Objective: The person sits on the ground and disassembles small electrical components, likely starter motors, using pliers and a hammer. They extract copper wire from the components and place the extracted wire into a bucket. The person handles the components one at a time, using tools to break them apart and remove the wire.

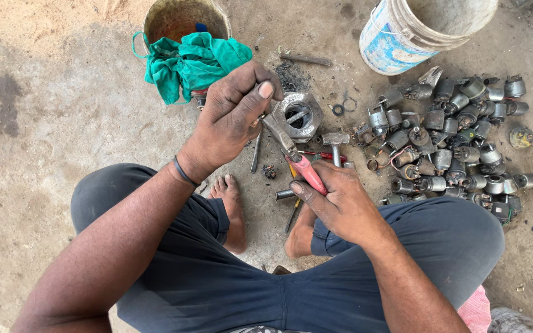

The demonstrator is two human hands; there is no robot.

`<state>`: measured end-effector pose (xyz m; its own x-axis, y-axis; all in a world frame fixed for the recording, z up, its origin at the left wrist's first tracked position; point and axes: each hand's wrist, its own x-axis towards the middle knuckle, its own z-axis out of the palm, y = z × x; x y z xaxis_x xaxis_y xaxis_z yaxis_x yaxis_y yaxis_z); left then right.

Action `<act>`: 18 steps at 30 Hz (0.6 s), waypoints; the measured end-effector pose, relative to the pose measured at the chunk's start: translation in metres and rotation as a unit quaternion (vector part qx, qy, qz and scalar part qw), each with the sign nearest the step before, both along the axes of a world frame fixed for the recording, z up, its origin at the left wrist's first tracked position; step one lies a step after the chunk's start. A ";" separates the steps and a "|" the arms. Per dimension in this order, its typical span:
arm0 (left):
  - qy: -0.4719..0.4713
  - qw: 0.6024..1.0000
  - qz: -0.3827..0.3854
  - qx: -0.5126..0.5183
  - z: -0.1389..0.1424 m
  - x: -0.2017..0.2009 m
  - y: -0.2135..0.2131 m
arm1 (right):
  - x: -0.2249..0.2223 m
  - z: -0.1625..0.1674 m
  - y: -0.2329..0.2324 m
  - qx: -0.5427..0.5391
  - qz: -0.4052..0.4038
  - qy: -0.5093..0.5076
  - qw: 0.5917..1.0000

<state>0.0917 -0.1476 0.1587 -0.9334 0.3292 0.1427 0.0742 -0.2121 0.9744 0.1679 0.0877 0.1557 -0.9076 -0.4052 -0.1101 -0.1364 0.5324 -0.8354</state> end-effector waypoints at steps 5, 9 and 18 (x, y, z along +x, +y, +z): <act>0.042 0.998 0.011 -0.048 0.000 -0.001 0.000 | 0.000 -0.001 0.000 -0.012 0.012 0.031 0.999; 0.115 0.991 -0.007 -0.070 0.007 -0.003 -0.001 | 0.001 0.002 -0.001 -0.013 0.010 0.044 0.999; 0.225 0.943 0.128 -0.208 -0.056 -0.010 0.001 | 0.018 -0.036 0.008 -0.018 -0.044 0.011 0.999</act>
